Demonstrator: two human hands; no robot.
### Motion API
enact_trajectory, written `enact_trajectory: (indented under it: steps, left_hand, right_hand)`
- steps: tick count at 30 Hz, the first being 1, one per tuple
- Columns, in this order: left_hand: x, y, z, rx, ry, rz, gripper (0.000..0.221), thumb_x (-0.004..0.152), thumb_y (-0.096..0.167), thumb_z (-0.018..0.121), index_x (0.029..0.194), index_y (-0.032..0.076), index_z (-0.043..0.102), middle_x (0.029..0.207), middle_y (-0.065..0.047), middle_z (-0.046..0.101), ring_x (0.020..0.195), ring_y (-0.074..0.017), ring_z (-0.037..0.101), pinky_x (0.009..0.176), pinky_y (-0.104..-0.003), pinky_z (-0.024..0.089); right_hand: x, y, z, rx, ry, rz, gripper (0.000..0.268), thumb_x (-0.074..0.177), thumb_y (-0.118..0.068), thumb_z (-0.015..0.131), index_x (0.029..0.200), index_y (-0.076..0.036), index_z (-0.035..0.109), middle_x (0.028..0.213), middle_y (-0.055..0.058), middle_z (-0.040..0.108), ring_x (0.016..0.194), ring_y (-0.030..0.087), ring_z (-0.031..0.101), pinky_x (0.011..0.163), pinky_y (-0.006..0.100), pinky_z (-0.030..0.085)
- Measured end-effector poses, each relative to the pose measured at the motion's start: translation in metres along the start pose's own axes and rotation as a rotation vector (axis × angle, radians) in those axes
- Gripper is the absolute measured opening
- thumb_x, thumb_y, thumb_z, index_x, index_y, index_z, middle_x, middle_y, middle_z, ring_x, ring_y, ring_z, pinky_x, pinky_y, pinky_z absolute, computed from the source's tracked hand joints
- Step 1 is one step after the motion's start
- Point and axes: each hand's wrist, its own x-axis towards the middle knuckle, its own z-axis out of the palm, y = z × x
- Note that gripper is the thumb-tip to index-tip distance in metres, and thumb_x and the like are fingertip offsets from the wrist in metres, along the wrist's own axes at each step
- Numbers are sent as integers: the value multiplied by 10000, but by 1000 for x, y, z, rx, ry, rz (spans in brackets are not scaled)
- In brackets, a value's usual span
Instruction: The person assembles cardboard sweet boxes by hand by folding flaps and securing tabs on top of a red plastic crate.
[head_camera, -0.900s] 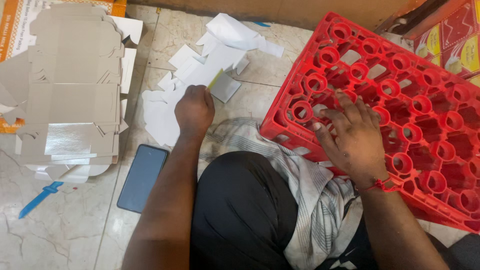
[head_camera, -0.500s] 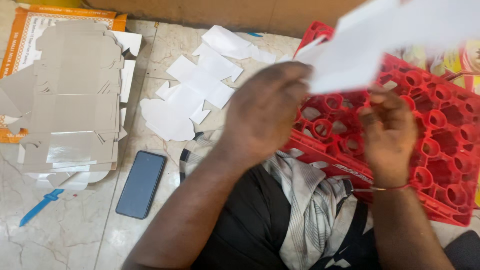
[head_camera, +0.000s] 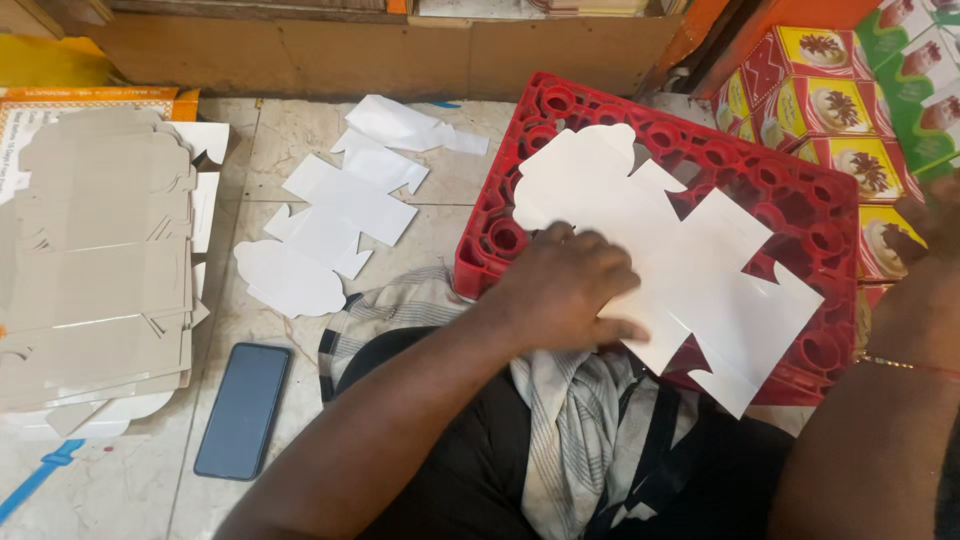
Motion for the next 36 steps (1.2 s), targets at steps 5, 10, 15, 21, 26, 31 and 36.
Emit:
enact_trajectory:
  steps: [5,10,15,21,26,31,36]
  left_hand:
    - [34,-90,6,91,260,-252,342,909,344,727,1163,121,679,1159,-58,690,1097,-298,648,887,-506,513]
    - [3,-100,12,337,317,-320,330,778,371,744,1007,136,721,1175,-67,722,1082,-297,645,812,-560,448]
    - [15,-72,-6,466,-5,-573,308,857,411,721,950,121,768,996,-91,715,1045,-293,619,963,-531,428]
    - [4,-66,-3,471,53,-401,177,809,287,709,886,140,768,1198,-71,700,1203,-273,588,958,-487,449]
    - [4,-58,-7,241,-21,-284,400,678,331,774,995,90,747,1232,-92,657,1194,-352,542,960,-549,427]
    - [4,-24,-15,157,-235,-355,489,682,175,752,1170,156,723,1200,-57,644,1186,-312,556,978,-530,437]
    - [3,-24,-8,158,-186,-293,431,681,257,808,1091,141,744,1231,-35,639,1203,-276,561,1003,-512,443]
  right_hand:
    - [-79,-50,65,-516,-396,-291,222,1164,-180,675,1306,-19,619,1124,127,712,963,164,684,828,262,543]
    - [-159,-96,146,-827,-774,-421,434,861,-280,772,1173,3,668,1189,189,690,1085,328,670,925,401,526]
    - [-189,-115,177,-910,-925,-462,571,871,-415,691,1241,18,637,1223,237,663,1124,412,625,943,459,502]
    - [-159,-81,154,-1111,-888,-334,608,875,-518,660,1266,-52,647,1309,159,652,1247,374,600,1013,539,451]
    - [-121,-51,129,-1360,-590,-734,523,927,-470,668,1350,-163,693,1469,165,606,1305,453,525,993,610,390]
    - [-134,-66,138,-983,-585,-522,550,920,-399,732,1347,-66,634,1463,183,573,1323,392,572,1093,467,483]
    - [-163,-78,163,-1078,-846,-269,558,755,-401,858,1182,-85,690,1343,162,587,1188,362,600,935,470,511]
